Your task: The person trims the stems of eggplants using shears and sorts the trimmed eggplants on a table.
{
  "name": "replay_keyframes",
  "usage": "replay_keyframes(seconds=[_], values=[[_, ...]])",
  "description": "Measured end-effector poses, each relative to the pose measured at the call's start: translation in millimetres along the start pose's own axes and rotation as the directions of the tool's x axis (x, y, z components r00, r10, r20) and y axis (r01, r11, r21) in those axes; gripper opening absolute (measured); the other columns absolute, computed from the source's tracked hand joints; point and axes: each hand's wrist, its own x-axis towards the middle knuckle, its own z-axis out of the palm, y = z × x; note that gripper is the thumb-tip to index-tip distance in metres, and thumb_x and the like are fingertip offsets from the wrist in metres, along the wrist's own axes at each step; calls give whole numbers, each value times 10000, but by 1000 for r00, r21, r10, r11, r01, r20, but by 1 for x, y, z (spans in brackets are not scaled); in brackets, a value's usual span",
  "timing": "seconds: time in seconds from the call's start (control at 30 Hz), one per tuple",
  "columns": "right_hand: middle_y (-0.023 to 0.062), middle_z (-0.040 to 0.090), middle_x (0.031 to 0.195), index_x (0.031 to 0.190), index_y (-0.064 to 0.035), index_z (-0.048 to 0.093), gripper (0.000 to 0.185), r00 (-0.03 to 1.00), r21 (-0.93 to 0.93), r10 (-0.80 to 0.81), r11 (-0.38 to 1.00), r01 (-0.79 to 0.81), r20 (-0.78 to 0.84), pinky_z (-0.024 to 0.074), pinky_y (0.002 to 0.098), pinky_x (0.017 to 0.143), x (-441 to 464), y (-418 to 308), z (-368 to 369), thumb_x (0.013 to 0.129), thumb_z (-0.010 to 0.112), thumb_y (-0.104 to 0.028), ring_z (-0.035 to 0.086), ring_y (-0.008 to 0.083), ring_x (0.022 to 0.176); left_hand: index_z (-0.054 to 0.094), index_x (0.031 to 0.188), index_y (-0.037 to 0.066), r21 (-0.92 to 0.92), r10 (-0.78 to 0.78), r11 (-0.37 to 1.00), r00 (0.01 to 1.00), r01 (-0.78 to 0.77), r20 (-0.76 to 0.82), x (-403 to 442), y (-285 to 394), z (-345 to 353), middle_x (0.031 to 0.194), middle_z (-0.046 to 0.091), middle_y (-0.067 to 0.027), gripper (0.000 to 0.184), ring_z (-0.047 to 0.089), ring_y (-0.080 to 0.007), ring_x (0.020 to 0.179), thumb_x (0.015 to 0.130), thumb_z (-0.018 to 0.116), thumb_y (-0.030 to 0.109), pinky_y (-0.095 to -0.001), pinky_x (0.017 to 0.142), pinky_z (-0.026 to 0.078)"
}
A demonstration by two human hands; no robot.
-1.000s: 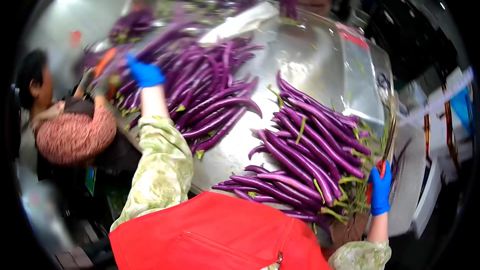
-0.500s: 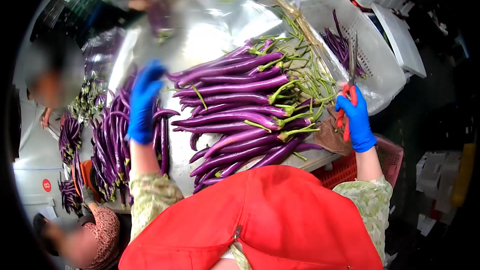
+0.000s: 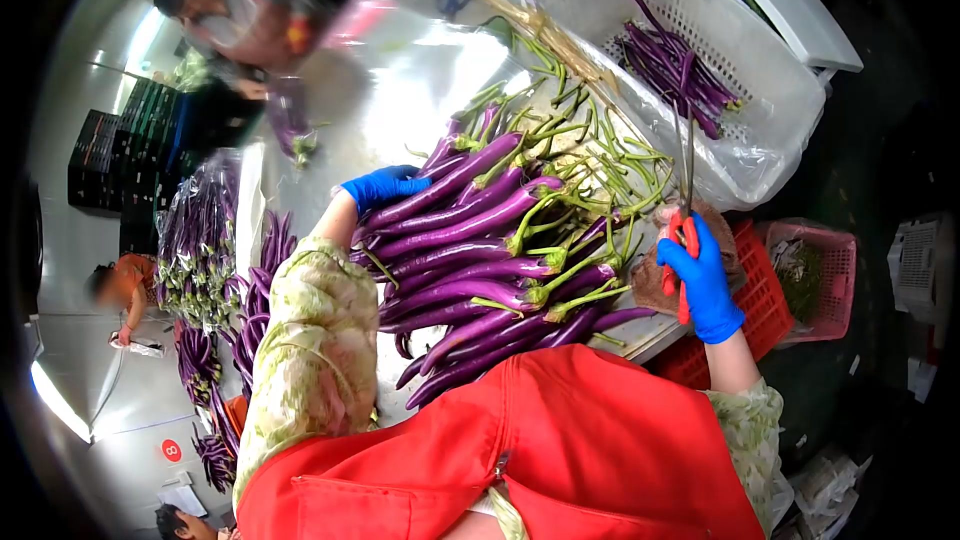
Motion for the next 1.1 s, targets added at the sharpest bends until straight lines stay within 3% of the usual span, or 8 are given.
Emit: replay_keyframes(seconds=[0.17,0.2,0.3,0.33,0.63,0.83,1.0,1.1], values=[[-1,508,772,1127,-81,497,316,997,7,49,999,-50,65,369,227,443,11,4,15,833,599,-134,462,72,524,420,1298,-54,258,4,966,1000,-4,0,-9,6,-3,1204,554,-152,764,526,-202,1084,731,755,332,-324,962,409],[0,506,788,1110,-79,497,301,992,4,83,996,-84,91,372,224,451,13,6,15,832,600,-131,458,71,519,420,1312,-21,61,46,997,996,-51,78,-18,11,8,1211,554,-131,755,524,-198,1085,720,768,291,-324,970,402],[24,539,853,1149,-59,488,332,983,-46,128,991,-123,132,412,230,499,16,7,14,833,580,-100,528,92,637,421,1327,5,10,40,999,989,-41,146,-28,13,15,1208,566,-93,710,526,-176,1076,734,760,198,-306,965,402],[2,503,801,1115,-65,492,312,989,-16,106,994,-105,105,377,219,470,17,8,18,829,600,-124,461,69,530,427,1319,5,6,43,999,989,-45,145,-30,11,14,1204,565,-93,704,525,-173,1074,723,763,176,-310,967,401],[-5,498,808,1153,-57,491,352,989,26,87,996,-91,121,368,212,454,15,11,16,824,601,-117,462,55,557,450,1293,12,-79,126,988,987,-135,-101,-93,48,44,1170,579,-106,691,544,-194,1068,678,762,61,-318,984,396],[-16,493,823,1170,-65,492,347,993,47,-87,995,83,79,353,211,437,1,1,6,837,580,-110,456,47,565,462,1291,19,92,218,976,882,-198,-417,-163,80,65,1123,599,-81,702,552,-176,1044,645,737,5,-311,956,416],[1,518,917,1176,-24,500,362,933,6,-288,956,294,217,411,214,817,-20,-29,15,824,584,-31,488,74,842,541,1159,14,57,396,893,716,-447,-575,-221,105,71,972,620,-62,539,589,-141,845,649,714,-7,-298,795,488],[37,554,945,1191,10,485,402,795,-184,-443,815,550,414,447,247,787,-32,-38,28,813,611,-42,529,103,862,541,1159,11,46,408,867,653,-497,-638,-227,107,95,983,618,-54,539,583,-139,861,650,716,-5,-293,798,485]])
